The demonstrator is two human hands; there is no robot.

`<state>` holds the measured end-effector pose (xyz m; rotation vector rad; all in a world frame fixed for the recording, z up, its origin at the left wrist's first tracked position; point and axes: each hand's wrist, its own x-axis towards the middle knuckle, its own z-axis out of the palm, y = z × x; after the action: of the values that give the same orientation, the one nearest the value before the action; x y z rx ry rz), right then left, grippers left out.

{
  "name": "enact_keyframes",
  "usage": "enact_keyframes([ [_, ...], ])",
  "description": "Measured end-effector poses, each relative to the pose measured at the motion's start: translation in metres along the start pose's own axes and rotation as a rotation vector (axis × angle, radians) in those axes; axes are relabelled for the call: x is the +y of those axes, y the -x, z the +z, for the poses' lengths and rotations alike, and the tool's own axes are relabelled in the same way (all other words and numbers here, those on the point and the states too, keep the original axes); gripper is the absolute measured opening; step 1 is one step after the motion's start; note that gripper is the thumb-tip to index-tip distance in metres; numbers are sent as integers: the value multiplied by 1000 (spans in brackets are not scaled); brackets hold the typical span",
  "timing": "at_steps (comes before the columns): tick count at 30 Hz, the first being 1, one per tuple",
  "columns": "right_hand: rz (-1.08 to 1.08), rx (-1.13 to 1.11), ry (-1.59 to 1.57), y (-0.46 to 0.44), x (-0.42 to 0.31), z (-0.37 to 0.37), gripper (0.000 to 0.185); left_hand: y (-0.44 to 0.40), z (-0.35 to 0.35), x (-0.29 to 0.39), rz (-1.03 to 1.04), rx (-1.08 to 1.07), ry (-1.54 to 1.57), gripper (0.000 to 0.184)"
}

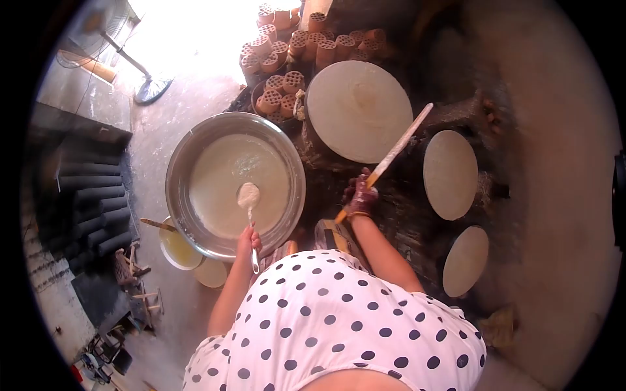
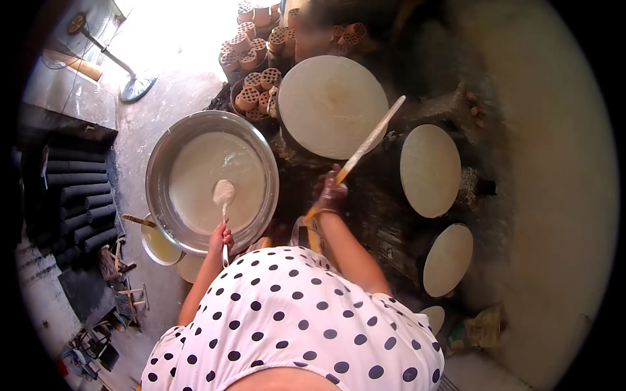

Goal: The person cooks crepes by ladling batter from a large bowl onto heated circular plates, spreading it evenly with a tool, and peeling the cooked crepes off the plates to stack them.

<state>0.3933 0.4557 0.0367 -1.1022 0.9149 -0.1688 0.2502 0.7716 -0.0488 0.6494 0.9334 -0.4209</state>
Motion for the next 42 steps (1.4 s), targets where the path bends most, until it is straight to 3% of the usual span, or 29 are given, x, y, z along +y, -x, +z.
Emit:
enact_keyframes([
  [3, -85, 70, 237, -15, -45, -46, 25, -38, -16, -26, 19, 101, -90, 20],
  [6, -211, 106, 359, -56, -52, -99, 24, -53, -4, -41, -42, 69, -243, 14],
  [9, -205, 199, 520, -77, -66, -119, 23, -71, -6, -67, -126, 80, -348, 15],
  [10, -183, 224, 507, -76, -82, -116, 32, -104, -35, -84, -58, 45, -692, 16],
  [11, -175, 225, 504, -94, -84, -126, 32, -91, -17, -74, 11, 9, -1037, 21],
  [12, -347, 256, 762, -116, -87, -141, 37, -71, 2, -71, 27, 158, -1137, 29],
  [13, -518, 283, 1018, -132, -87, -152, 43, -67, 6, -74, 23, 166, -1151, 29],
  [15, -534, 192, 927, -114, -119, -145, 48, -58, 11, -77, -1, 119, -850, 40],
  [17, -651, 264, 1232, -122, -135, -164, 45, -82, -9, -77, -89, 95, -921, 49],
  [19, -720, 249, 1306, -134, -136, -198, 45, -89, -15, -87, 171, 276, -972, 51],
  [20, -657, 244, 1404, -128, -147, -204, 46, -37, 53, -54, 201, 357, -1312, 51],
  [21, -592, 236, 1501, -124, -155, -211, 47, -52, 40, -61, 189, 361, -1324, 51],
  [23, -622, 209, 1515, -120, -162, -226, 46, -93, 2, -74, 364, 394, -1452, 48],
  [27, -705, 112, 1537, -125, -171, -252, 48, -79, 52, -72, 329, 405, -1701, 54],
  [31, -779, -13, 1562, -132, -181, -274, 50, -75, 96, -76, 415, 459, -1659, 51],
  [33, -839, -64, 1581, -132, -190, -280, 49, -73, 131, -73, 833, 450, -1595, 46],
  [34, -906, -112, 1596, -131, -194, -283, 49, -64, 159, -68, 938, 392, -1544, 45],
  [37, -838, -148, 1730, -122, -200, -292, 46, -35, 258, -47, 1184, 204, -1370, 42],
  [41, -923, -111, 1363, -127, -192, -286, 45, -39, 328, -22, 1254, 140, -1294, 43],
  [42, -802, -49, 1371, -124, -195, -280, 44, -48, 335, -12, 1299, 115, -1251, 42],
])
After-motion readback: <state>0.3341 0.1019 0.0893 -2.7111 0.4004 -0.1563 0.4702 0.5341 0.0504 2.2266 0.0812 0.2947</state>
